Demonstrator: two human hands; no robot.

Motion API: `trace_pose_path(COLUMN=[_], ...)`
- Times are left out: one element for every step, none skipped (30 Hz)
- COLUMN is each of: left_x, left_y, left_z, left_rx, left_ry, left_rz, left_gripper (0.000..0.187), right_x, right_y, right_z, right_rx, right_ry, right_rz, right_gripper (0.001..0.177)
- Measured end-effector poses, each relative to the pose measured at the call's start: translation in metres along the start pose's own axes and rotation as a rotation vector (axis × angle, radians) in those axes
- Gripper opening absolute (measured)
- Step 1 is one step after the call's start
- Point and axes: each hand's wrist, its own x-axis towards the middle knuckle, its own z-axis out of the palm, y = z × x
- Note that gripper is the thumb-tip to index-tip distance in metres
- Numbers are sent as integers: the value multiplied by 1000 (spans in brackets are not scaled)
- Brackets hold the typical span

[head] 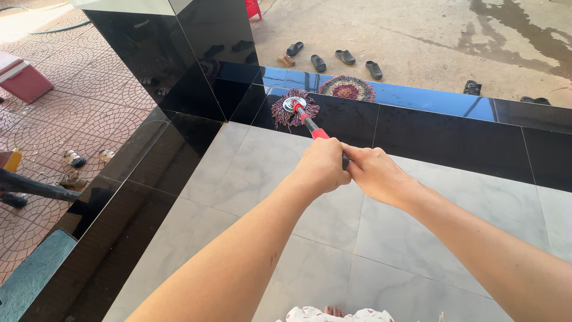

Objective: The person mops a tiled floor using a mop with a long red handle. The person moves the mop head across black and white tiles, working around mats and furniture.

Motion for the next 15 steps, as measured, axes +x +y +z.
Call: trace_pose_path(left_x=[-1, -3, -4, -7, -10, -15, -19, -24, -30, -35, -40, -47, -51, -54, -60], left_y=[-6, -12, -19, -27, -36, -46, -56, -68, -81, -93, -105, -120, -133, -146, -158], left_z=[-4, -7, -10, -13, -17, -20, -25, -30, -36, -43, -50, -56, -64, -73, -79], left_rx=[5, 11, 17, 22, 27, 34, 37, 38, 39, 18, -4, -23, 25, 72, 118], left_ry=[0, -2, -4, -5, -6, -10, -5, -1, 3, -1, -6, -14, -11, -11, -12], left_rz=[5, 12, 18, 33, 48, 64, 95, 124, 153, 166, 179, 188, 200, 208, 216], left_gripper=[28, 27, 27, 25, 23, 22, 21, 20, 19, 19, 21, 24, 21, 20, 21], right_x=[3, 5, 8, 10, 11, 11, 12, 13, 13, 13, 13, 13, 14, 14, 13], right_y=[-4, -7, -10, -13, -17, -23, -31, -41, -53, -64, -77, -90, -103, -115, -127], right_z=[5, 12, 20, 29, 38, 48, 58, 68, 78, 88, 100, 113, 124, 135, 146], right_rx=[22, 46, 69, 105, 140, 176, 143, 110, 77, 63, 49, 39, 47, 57, 68], right_ry=[6, 12, 19, 53, 88, 124, 107, 87, 67, 88, 109, 128, 141, 148, 156], right_rz=[-10, -18, -26, -123, -220, -314, -196, -78, 41, 10, -22, -52, -50, -44, -39], right_gripper=[48, 47, 47, 46, 45, 45, 47, 49, 51, 50, 49, 49, 49, 49, 49])
